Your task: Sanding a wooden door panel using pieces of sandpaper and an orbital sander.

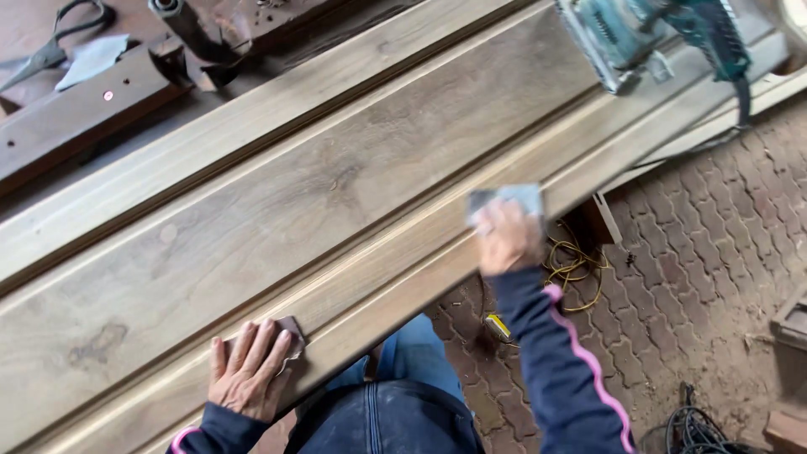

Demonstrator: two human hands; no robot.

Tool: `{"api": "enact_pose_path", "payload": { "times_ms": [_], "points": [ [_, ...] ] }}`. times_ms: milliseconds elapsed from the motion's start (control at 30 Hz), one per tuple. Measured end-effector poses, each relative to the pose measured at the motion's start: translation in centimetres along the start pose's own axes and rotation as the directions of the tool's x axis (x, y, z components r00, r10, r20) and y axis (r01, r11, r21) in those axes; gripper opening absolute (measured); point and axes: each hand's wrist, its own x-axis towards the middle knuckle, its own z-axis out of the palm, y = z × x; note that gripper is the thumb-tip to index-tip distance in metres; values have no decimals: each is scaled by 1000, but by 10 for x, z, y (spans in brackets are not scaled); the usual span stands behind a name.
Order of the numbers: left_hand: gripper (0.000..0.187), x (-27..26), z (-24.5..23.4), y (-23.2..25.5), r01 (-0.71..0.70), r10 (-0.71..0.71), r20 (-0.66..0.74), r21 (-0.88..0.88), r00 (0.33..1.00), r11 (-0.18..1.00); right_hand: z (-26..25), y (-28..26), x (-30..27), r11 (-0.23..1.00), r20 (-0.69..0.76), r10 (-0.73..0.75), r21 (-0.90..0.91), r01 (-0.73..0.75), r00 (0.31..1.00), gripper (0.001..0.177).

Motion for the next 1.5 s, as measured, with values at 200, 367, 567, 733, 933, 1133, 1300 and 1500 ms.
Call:
{"api": "enact_pose_path", "payload": {
  "times_ms": [200, 367, 567, 733, 933, 1133, 1300, 1500],
  "points": [
    [66, 35, 8, 3, -123, 125, 133, -24, 983, 992, 42, -16, -12, 901, 21, 428, -84, -425, 904, 27],
    [71, 53, 29, 1, -198, 197, 165, -8, 966, 980, 29, -110, -19, 997, -241, -24, 63, 40, 970, 19],
    [75, 170, 83, 50, -424, 431, 243, -82, 869, 902, 81, 113, -40, 933, -71, 259, -240, -268, 963, 18],
    [74, 273, 128, 127, -485, 489, 189, -67, 852, 872, 24, 143, 10, 891, -210, 181, -379, -250, 961, 26],
    [72, 194, 54, 81, -331, 325, 67, 114, 943, 937, 27, -16, 7, 978, -111, 205, 58, -200, 972, 20],
    [80, 62, 6, 36, -68, 67, 26, 30, 997, 997, 1, -4, 26, 994, 9, -23, -104, 24, 1000, 18],
    [75, 21, 17, 16, -22, 21, -51, -14, 998, 1000, 44, 30, 9, 953, -170, -29, -302, -24, 985, 20],
    [65, 21, 18, 16, 3, -2, -25, 8, 1000, 1000, 39, -138, 11, 997, -269, 9, 72, 11, 963, 22]
  ]
}}
